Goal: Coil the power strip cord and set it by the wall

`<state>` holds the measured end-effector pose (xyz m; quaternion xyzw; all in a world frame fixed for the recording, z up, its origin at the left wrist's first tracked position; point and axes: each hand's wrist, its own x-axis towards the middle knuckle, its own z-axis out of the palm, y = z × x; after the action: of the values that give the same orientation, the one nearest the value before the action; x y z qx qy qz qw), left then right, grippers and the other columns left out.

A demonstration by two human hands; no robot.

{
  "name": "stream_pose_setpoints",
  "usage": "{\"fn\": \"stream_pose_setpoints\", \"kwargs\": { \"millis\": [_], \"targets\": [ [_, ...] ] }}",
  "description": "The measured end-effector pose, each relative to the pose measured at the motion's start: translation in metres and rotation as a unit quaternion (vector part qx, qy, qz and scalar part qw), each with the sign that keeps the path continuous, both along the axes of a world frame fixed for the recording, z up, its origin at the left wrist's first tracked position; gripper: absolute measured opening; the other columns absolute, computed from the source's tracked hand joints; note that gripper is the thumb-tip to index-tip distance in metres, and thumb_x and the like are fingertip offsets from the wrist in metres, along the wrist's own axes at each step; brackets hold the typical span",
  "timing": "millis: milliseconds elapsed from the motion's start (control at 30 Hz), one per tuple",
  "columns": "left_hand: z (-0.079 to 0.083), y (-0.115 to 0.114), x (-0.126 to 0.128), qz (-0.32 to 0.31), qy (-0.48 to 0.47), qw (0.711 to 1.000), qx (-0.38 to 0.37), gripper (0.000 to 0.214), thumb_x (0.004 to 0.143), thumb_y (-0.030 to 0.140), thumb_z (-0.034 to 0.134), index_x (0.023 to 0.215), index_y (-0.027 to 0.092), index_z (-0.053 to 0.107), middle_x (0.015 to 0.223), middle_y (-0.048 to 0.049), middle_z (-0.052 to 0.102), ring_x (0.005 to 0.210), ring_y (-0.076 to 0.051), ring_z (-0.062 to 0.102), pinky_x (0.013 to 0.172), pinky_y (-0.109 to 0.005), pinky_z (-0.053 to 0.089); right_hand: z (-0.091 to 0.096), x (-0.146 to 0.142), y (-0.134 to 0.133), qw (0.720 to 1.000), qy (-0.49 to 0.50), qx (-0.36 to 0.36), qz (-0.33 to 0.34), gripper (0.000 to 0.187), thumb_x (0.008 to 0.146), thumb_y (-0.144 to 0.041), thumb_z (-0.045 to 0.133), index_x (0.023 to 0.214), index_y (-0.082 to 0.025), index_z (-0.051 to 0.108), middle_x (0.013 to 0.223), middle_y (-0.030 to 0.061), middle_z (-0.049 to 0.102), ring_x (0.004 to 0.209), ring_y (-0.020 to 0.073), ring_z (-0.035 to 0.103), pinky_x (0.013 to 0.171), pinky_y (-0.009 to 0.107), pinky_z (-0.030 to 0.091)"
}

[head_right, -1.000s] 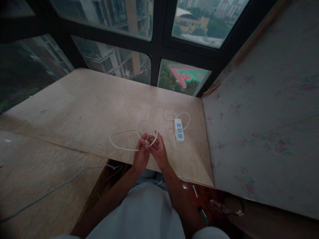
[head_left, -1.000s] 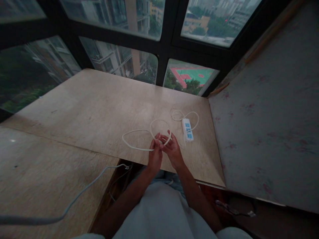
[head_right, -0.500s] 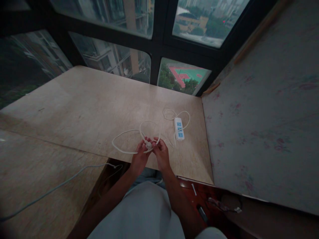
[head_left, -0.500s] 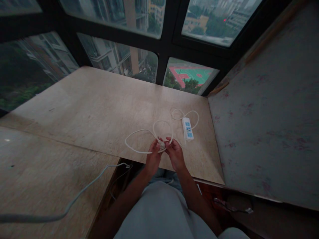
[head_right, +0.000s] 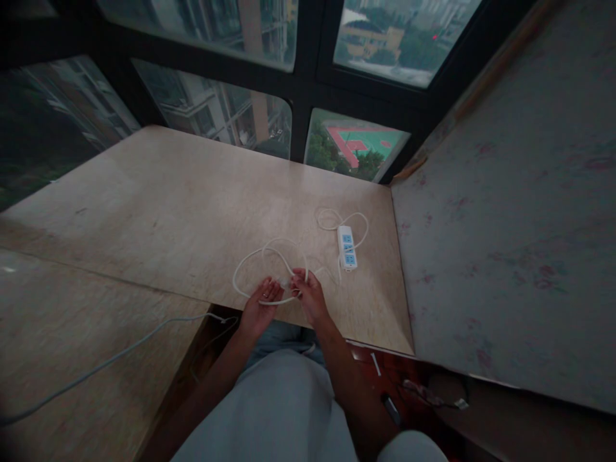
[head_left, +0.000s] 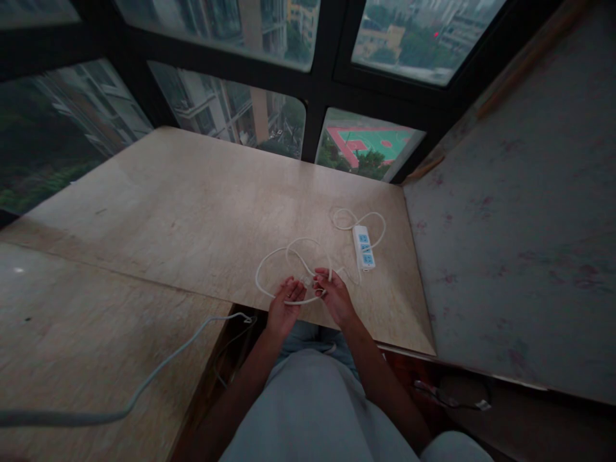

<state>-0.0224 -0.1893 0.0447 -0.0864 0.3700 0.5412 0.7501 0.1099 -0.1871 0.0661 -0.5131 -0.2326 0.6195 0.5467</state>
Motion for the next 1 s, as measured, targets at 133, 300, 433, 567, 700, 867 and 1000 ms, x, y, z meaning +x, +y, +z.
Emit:
{"fn": "stream_pose_setpoints", "kwargs": {
  "millis": [133,300,433,567,700,867,1000],
  "targets": [
    [-0.003,0.007,0.007,-0.016,-0.006,1.000,0.020,0.014,0.081,0.006,0.060,0.089,0.015,0.066,0.076,-0.0016,0.070,0.063,-0.009,0.065,0.069,-0.022,0.056,-0.004,-0.002,0.000,1.000,0.016,0.013,-0.015,0.036,0.063,-0.029,0.079,0.095,-0.021,0.063,0.069,-0.0058,0.059,0.056,0.0078,0.051,0.050,0.020,0.038],
    [-0.011,0.010,0.013,-0.061,-0.009,0.996,0.058,0.010,0.085,0.018,0.063,0.092,0.012,0.067,0.068,0.0001,0.067,0.053,-0.007,0.059,0.061,-0.021,0.053,-0.004,0.001,-0.001,1.000,0.011,0.017,-0.010,0.042,0.061,-0.029,0.080,0.097,-0.019,0.063,0.071,-0.0046,0.063,0.059,0.0100,0.054,0.055,0.023,0.041],
    [-0.014,0.008,0.016,-0.085,0.011,0.992,0.089,0.006,0.082,0.019,0.066,0.080,0.013,0.066,0.056,0.0032,0.060,0.046,-0.007,0.053,0.056,-0.022,0.048,-0.008,0.002,-0.003,1.000,0.019,0.022,0.000,0.044,0.059,-0.028,0.082,0.098,-0.020,0.063,0.077,-0.0037,0.063,0.069,0.0122,0.058,0.064,0.025,0.046],
    [-0.009,0.010,0.019,-0.052,0.028,0.992,0.109,0.011,0.079,0.016,0.067,0.070,0.017,0.061,0.061,0.0030,0.062,0.052,-0.008,0.057,0.061,-0.024,0.048,-0.015,0.002,-0.007,0.997,0.042,0.039,-0.052,0.044,0.055,-0.024,0.083,0.094,-0.021,0.065,0.085,-0.0024,0.064,0.077,0.0122,0.060,0.074,0.026,0.048],
    [-0.004,0.011,0.024,-0.068,0.049,0.986,0.142,0.009,0.075,0.017,0.070,0.077,0.017,0.062,0.068,0.0011,0.068,0.062,-0.012,0.064,0.069,-0.027,0.050,-0.018,0.004,-0.010,0.992,0.074,0.045,-0.091,0.044,0.056,-0.025,0.082,0.097,-0.023,0.064,0.093,-0.0014,0.067,0.081,0.0129,0.062,0.080,0.028,0.049],
    [-0.001,0.003,0.036,-0.081,0.085,0.978,0.175,0.016,0.070,0.021,0.075,0.078,0.017,0.062,0.077,-0.0009,0.072,0.072,-0.015,0.068,0.077,-0.030,0.050,-0.015,0.002,-0.014,0.986,0.139,0.048,-0.078,0.047,0.061,-0.030,0.082,0.104,-0.025,0.063,0.100,-0.0005,0.069,0.085,0.0133,0.064,0.084,0.029,0.049],
    [0.003,-0.002,0.042,-0.089,0.106,0.972,0.190,0.021,0.067,0.024,0.079,0.083,0.015,0.067,0.090,-0.0056,0.074,0.083,-0.019,0.069,0.088,-0.035,0.048,-0.013,0.000,-0.016,0.982,0.146,0.062,-0.107,0.044,0.065,-0.033,0.081,0.104,-0.025,0.064,0.099,0.0005,0.070,0.088,0.0145,0.064,0.088,0.032,0.049]
  ]
}}
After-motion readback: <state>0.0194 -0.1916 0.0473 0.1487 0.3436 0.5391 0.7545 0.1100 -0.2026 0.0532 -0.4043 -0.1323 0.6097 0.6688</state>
